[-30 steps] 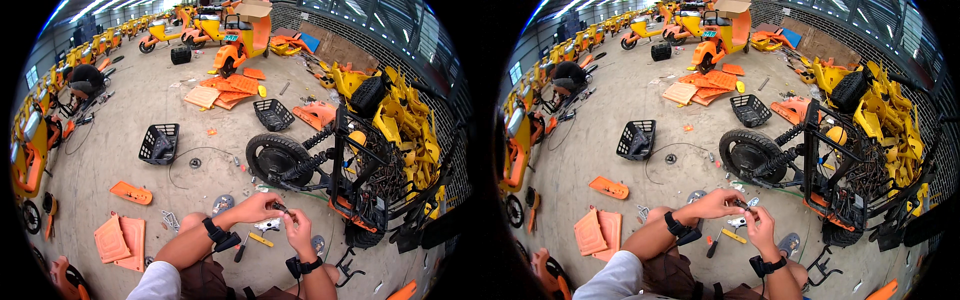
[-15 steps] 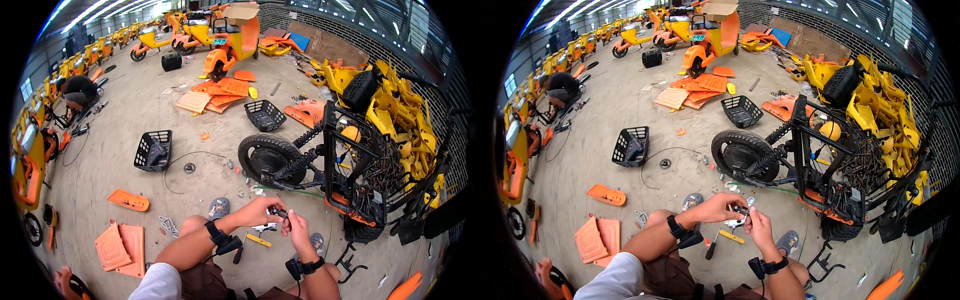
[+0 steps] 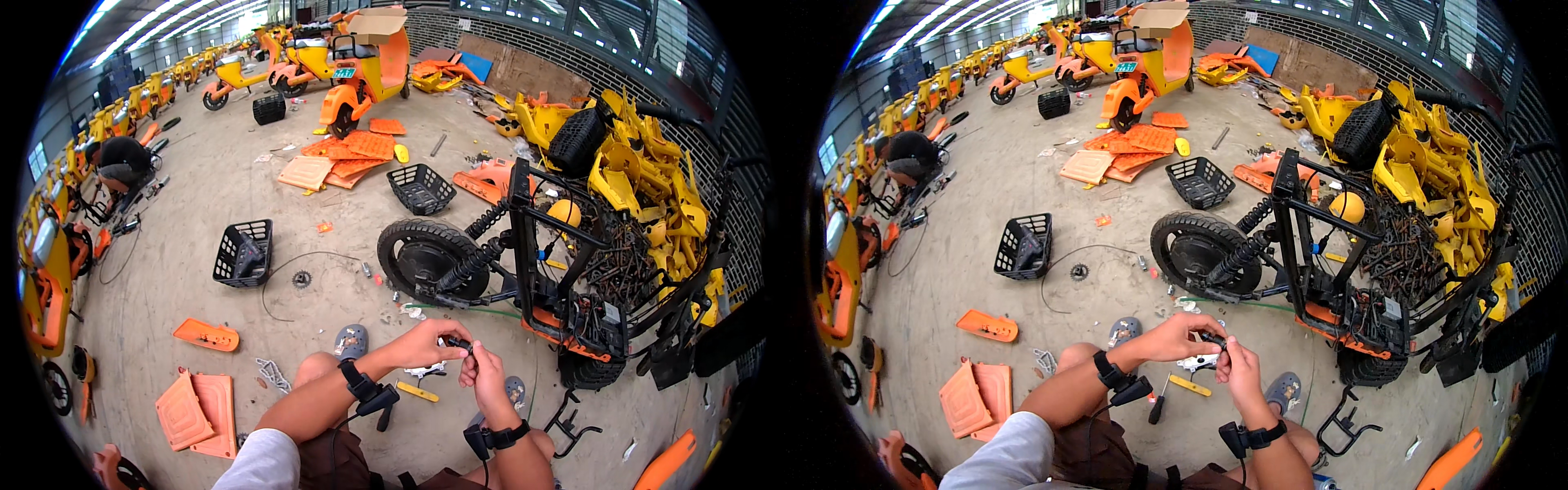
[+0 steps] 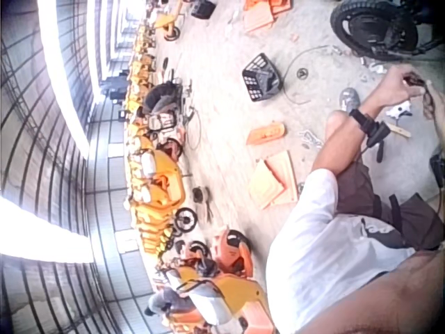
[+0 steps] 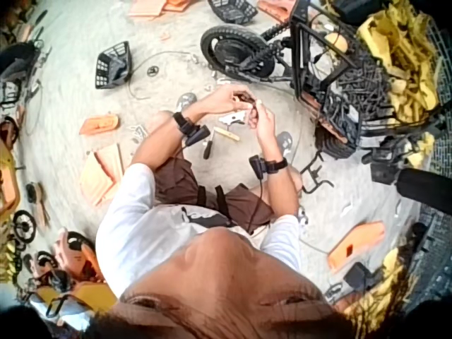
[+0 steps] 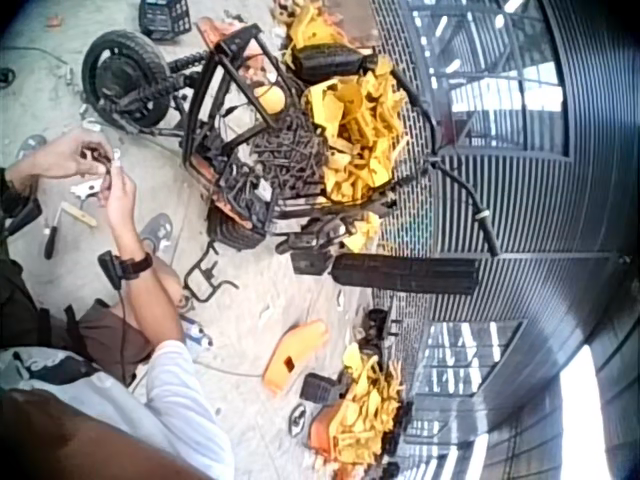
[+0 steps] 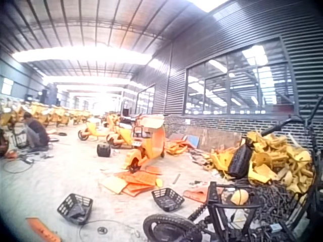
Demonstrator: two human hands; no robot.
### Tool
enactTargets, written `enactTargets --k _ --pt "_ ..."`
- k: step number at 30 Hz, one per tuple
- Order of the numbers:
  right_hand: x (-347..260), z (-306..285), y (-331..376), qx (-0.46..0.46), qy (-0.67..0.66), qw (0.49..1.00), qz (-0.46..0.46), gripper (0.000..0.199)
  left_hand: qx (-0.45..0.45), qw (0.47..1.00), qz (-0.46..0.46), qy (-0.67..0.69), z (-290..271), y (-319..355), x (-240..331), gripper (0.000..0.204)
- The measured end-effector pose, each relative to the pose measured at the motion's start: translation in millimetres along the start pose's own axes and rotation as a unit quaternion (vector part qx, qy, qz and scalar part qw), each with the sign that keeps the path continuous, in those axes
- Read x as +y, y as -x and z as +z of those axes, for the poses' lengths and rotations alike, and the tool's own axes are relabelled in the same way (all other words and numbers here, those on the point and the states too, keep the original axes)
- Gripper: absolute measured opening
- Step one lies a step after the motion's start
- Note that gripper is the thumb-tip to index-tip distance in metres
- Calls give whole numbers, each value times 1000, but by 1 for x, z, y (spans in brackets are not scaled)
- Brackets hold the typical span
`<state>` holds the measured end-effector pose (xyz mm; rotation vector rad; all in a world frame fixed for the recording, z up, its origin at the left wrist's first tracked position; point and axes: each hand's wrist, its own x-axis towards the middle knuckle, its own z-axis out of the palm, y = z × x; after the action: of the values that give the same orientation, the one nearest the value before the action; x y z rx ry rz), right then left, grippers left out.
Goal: The person assembles a small electronic component for a scooter by connecting wires and snapping pieces together by hand while sitting on the floor.
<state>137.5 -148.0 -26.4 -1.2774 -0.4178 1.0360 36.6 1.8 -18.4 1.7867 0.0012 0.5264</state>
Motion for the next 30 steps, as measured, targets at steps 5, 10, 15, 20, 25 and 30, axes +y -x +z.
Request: enactTargets --k 5,10,15,20,25,30 --pt "0 3 0 21 39 998 -42 44 -38 972 -226 59 -6 -2 20 32" --pt "0 8 -4 -15 36 999 -35 42 -46 979 -192 57 -16 5 17 32" --pt "2 15 -9 -58 11 998 -10 41 -30 991 -122 46 -27 13 16 29" --pt "13 25 -19 -57 18 998 10 41 14 997 -60 -45 -33 24 5 28" --pt "11 33 -24 -32 43 999 8 44 9 992 -44 -117 -44 29 15 33" --pt "16 33 -26 -31 111 993 -21 45 11 984 -6 -177 -44 33 6 26"
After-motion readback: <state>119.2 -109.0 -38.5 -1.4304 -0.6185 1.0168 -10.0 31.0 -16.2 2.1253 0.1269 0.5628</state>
